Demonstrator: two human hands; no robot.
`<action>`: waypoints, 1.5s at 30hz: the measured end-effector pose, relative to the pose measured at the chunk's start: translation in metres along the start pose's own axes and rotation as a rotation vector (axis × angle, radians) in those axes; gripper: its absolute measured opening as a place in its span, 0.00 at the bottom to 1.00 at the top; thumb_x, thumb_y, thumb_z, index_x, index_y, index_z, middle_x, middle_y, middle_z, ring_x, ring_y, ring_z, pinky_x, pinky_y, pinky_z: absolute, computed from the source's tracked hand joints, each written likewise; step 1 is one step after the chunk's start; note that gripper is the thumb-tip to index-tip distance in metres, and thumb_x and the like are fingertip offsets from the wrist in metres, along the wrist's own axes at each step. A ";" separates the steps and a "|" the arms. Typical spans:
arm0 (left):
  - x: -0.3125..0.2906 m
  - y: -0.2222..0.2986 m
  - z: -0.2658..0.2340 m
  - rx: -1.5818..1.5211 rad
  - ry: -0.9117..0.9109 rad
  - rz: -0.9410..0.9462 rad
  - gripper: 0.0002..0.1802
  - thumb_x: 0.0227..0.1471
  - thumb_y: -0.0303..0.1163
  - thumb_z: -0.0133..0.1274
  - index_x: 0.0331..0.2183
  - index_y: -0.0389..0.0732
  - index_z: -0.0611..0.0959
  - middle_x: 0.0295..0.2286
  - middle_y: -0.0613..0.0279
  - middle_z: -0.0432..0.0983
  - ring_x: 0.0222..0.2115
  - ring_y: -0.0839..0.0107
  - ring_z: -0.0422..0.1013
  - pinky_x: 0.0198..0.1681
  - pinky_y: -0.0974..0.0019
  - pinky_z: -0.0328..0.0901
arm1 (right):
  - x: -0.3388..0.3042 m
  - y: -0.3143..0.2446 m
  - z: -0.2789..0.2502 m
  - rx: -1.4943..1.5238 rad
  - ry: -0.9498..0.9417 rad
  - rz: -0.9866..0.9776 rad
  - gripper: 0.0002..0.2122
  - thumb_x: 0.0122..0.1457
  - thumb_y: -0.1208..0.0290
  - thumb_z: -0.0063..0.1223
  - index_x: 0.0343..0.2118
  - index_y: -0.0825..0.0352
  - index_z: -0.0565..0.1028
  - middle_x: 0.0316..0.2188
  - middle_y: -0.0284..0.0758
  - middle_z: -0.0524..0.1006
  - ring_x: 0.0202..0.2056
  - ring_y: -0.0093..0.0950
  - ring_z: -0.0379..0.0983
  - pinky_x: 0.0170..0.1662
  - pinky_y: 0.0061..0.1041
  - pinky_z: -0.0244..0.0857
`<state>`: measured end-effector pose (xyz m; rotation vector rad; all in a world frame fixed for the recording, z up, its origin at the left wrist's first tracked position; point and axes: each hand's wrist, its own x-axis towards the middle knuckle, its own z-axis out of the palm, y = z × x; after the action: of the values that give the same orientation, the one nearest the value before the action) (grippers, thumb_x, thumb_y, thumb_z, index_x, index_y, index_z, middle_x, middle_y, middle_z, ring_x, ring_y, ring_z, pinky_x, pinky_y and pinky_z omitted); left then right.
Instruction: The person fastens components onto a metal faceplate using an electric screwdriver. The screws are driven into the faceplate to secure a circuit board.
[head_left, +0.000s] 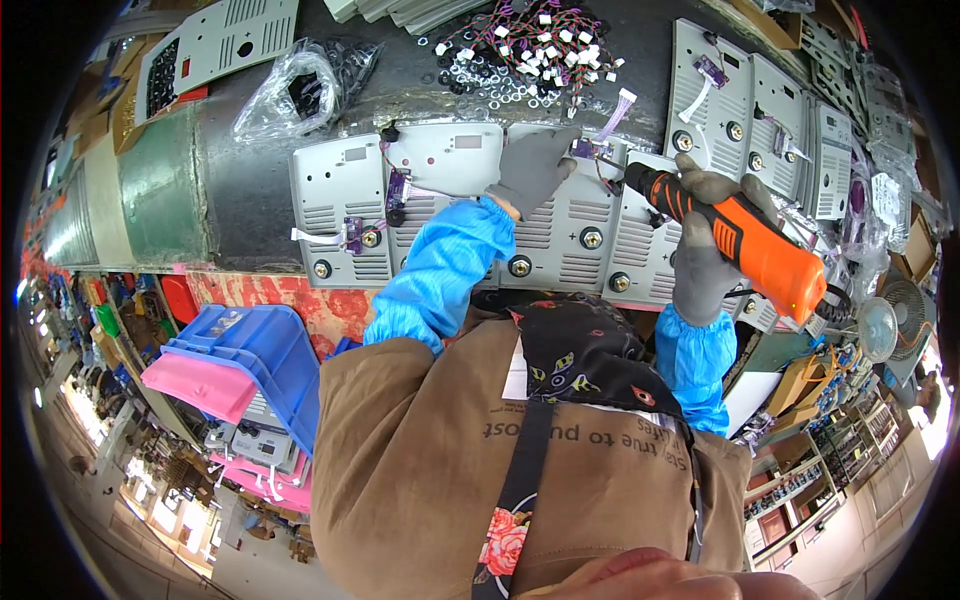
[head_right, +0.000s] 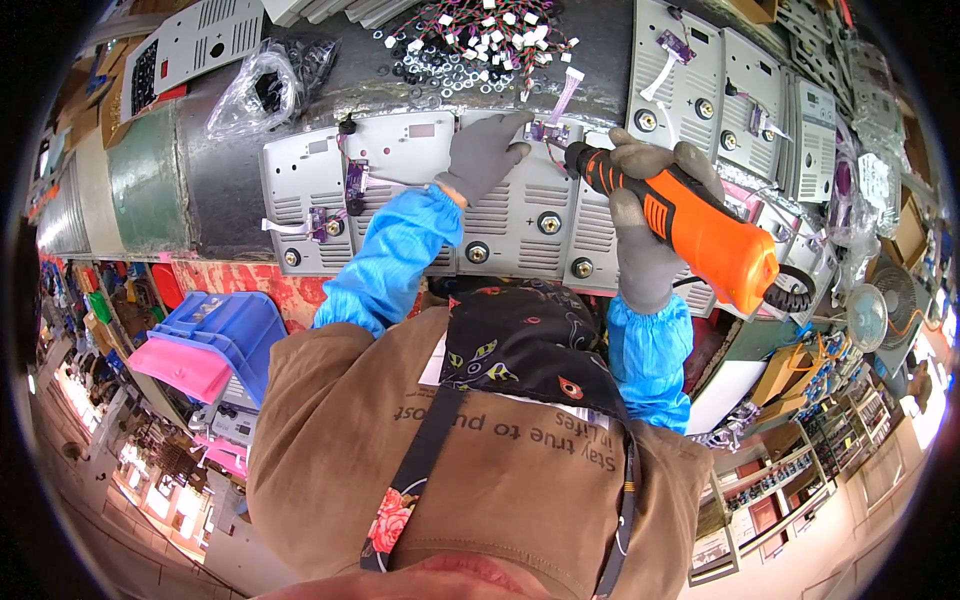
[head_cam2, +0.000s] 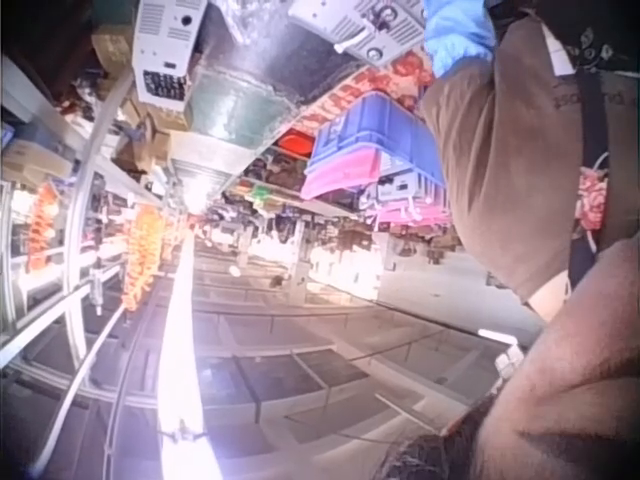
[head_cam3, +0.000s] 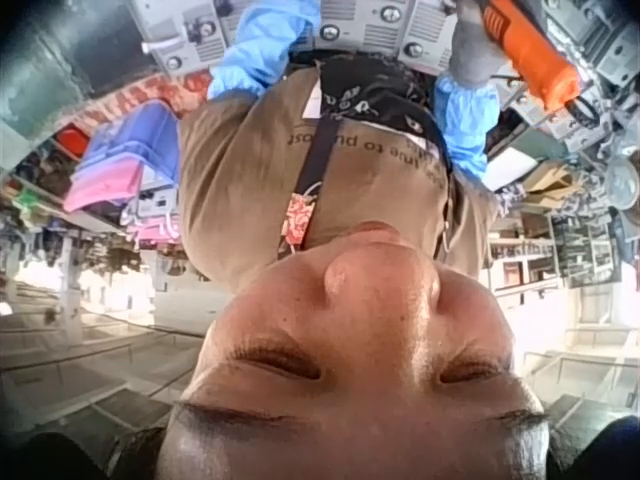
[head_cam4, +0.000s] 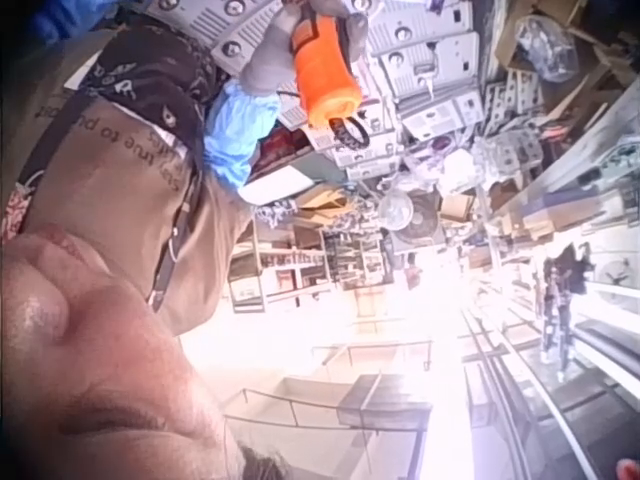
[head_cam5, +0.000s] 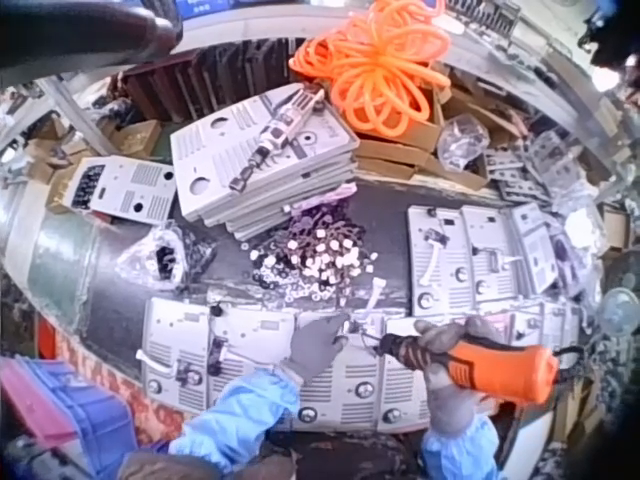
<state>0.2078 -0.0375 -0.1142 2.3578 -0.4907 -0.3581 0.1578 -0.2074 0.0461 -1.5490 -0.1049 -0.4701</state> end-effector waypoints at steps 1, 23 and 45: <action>0.003 -0.005 0.002 -0.002 0.001 -0.002 0.22 0.46 0.41 0.55 0.46 0.52 0.75 0.32 0.58 0.76 0.33 0.61 0.73 0.33 0.59 0.67 | 0.000 0.001 0.000 0.000 0.021 0.024 0.29 0.49 0.85 0.52 0.55 0.62 0.58 0.36 0.38 0.74 0.40 0.35 0.73 0.52 0.51 0.63; 0.017 -0.014 0.001 -0.080 -0.084 0.148 0.18 0.46 0.38 0.54 0.40 0.46 0.75 0.27 0.56 0.76 0.28 0.56 0.73 0.28 0.55 0.65 | -0.001 0.033 0.017 -0.076 -0.011 0.225 0.27 0.45 0.87 0.54 0.50 0.67 0.60 0.36 0.38 0.74 0.42 0.35 0.73 0.50 0.36 0.65; -0.104 0.022 -0.039 -1.496 -0.236 -0.508 0.17 0.59 0.36 0.44 0.46 0.35 0.73 0.35 0.58 0.75 0.25 0.80 0.67 0.26 0.77 0.64 | 0.010 0.042 0.041 -0.104 -0.166 0.265 0.20 0.44 0.85 0.56 0.43 0.68 0.66 0.32 0.36 0.76 0.31 0.23 0.73 0.36 0.22 0.69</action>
<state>0.1251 0.0152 -0.0580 0.9225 0.2813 -0.8538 0.1915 -0.1717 0.0117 -1.6743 -0.0016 -0.1390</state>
